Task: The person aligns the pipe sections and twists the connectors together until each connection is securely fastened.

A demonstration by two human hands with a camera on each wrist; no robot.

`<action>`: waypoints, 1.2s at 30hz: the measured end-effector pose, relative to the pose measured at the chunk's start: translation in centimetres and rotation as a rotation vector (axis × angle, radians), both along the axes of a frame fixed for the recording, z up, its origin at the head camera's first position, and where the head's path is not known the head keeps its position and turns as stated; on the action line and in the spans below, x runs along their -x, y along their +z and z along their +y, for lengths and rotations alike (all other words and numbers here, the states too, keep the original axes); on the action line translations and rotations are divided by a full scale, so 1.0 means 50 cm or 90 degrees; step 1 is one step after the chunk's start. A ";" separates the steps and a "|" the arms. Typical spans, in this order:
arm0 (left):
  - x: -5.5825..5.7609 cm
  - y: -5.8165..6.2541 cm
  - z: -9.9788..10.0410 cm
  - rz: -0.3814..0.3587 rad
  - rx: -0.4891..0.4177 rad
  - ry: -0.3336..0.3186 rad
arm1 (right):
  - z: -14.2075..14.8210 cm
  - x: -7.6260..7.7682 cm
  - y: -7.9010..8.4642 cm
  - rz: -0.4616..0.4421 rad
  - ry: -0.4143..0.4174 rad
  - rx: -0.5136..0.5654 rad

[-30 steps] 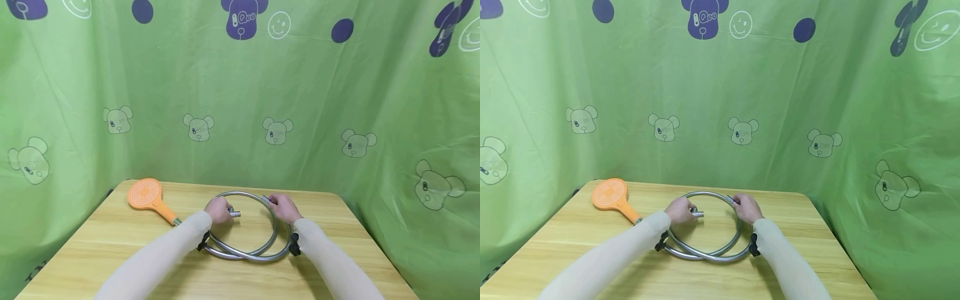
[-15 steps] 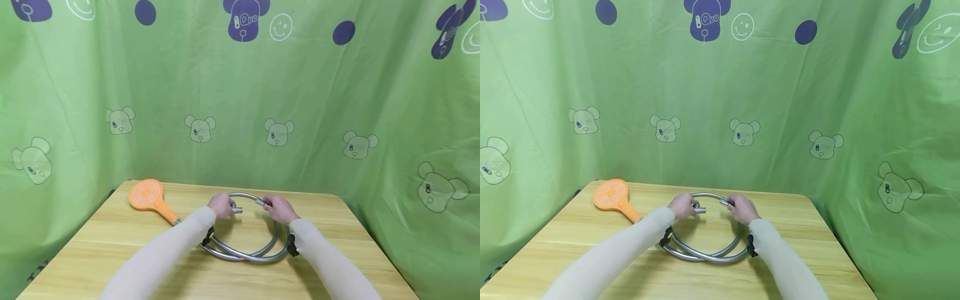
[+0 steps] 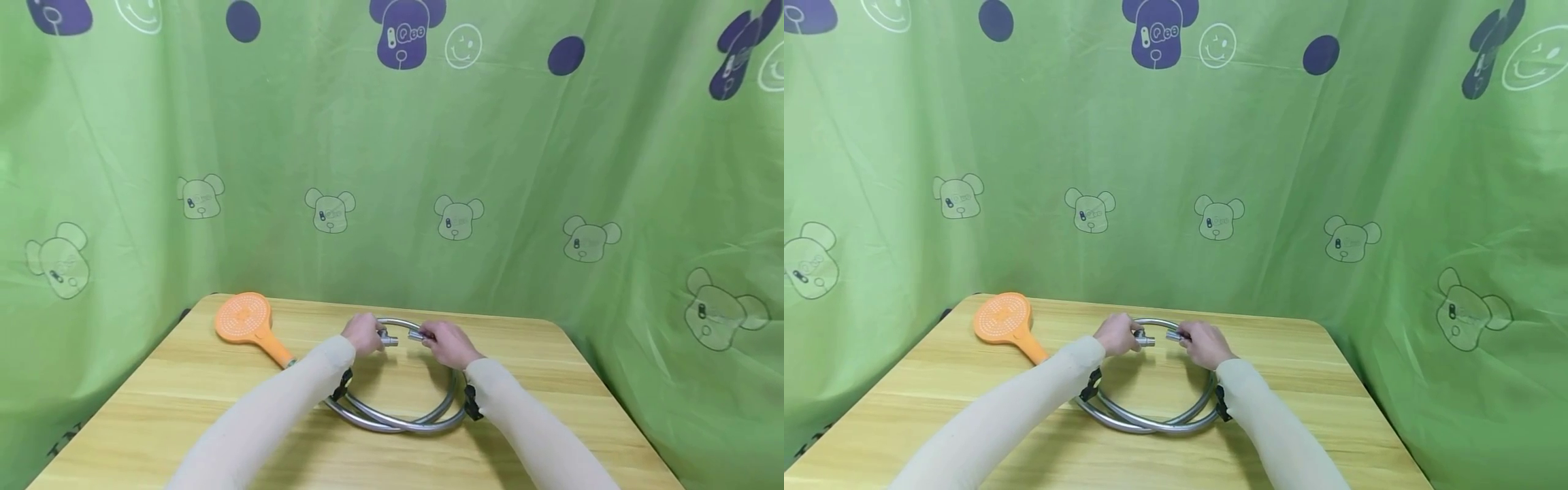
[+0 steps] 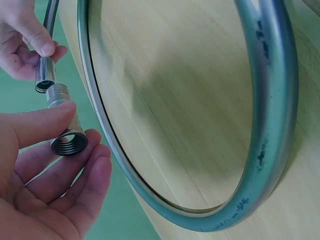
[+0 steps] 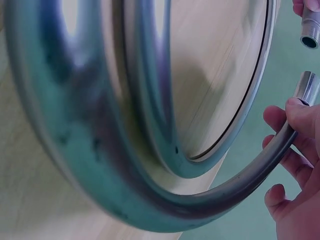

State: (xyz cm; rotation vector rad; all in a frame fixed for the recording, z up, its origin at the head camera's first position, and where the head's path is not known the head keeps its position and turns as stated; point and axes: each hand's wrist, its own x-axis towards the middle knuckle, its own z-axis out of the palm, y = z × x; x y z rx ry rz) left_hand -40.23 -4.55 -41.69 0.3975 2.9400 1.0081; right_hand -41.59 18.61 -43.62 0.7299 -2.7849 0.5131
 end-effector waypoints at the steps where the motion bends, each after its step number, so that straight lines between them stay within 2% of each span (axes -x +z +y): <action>1: 0.000 0.000 0.000 -0.004 -0.004 0.002 | -0.003 -0.001 0.000 -0.002 0.001 -0.001; 15: 0.001 0.002 0.002 0.001 -0.002 0.015 | -0.030 -0.006 0.001 0.011 0.020 -0.034; 24: 0.000 -0.001 0.005 0.001 -0.013 0.011 | -0.037 -0.006 -0.002 0.049 0.062 -0.059; 36: 0.002 0.001 0.005 0.004 -0.008 0.021 | -0.040 -0.004 -0.004 0.057 0.071 -0.056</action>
